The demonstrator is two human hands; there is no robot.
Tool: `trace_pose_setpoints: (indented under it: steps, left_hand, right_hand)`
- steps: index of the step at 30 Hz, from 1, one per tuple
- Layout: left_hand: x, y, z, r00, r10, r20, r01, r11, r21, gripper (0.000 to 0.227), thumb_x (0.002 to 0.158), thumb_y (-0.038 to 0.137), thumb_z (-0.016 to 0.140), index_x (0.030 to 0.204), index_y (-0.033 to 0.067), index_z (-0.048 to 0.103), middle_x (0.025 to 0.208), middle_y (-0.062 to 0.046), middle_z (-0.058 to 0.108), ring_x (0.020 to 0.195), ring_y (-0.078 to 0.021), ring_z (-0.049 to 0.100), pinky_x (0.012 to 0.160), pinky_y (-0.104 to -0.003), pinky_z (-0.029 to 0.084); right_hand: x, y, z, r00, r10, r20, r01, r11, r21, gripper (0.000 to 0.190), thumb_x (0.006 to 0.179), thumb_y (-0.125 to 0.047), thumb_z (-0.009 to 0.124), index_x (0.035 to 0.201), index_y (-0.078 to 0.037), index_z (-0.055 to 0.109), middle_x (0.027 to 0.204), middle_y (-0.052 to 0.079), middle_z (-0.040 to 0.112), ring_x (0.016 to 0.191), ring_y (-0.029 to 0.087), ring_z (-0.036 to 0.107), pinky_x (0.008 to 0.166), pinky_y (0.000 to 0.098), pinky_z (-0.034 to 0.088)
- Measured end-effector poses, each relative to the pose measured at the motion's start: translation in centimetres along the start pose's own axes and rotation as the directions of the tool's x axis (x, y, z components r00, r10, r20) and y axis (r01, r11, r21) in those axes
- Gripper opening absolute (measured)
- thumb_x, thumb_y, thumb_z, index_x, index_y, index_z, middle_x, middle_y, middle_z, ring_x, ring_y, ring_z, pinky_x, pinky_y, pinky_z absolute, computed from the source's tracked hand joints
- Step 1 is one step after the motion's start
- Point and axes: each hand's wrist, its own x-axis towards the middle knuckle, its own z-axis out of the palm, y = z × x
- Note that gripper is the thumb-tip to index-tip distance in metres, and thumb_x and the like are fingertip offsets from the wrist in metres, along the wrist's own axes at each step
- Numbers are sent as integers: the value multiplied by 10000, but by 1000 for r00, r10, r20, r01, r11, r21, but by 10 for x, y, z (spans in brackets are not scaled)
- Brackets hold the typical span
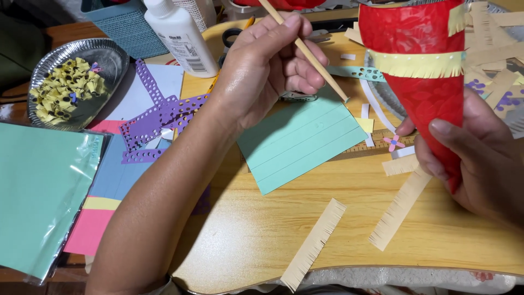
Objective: Assembling a decorative paper cone by cutting paper fringe, applying glue, and securing the pieces with a wooden stick.
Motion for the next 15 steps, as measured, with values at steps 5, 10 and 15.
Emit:
trace_pose_setpoints:
  steps: [5, 10, 15]
  left_hand:
    - [-3, -1, 3, 1000, 18, 4, -18, 1000, 7, 206, 985, 219, 618, 982, 15, 593, 911, -283, 738, 660, -311, 748, 569, -360, 642]
    - [-19, 0, 31, 939, 343, 2, -321, 875, 363, 208, 973, 280, 670, 1003, 107, 557, 885, -173, 730, 761, -267, 794, 622, -275, 656]
    - [-42, -1, 60, 791, 583, 185, -550, 544, 634, 132, 998, 102, 687, 996, 18, 585, 917, -146, 669, 834, -236, 727, 691, -281, 612]
  right_hand:
    - [-1, 4, 0, 999, -30, 31, 30, 999, -13, 523, 963, -170, 465, 1430, 61, 415, 902, 260, 591, 405, 148, 323, 401, 278, 258]
    - [-3, -2, 5, 1000, -3, -1, 3, 998, -62, 499, 969, 0, 444, 1465, 36, 407, 989, 254, 672, 418, 153, 334, 415, 287, 301]
    - [-3, -6, 5, 1000, -9, 27, 13, 991, -134, 579, 976, -34, 472, 1549, -18, 396, 849, 146, 604, 471, 137, 350, 421, 273, 330]
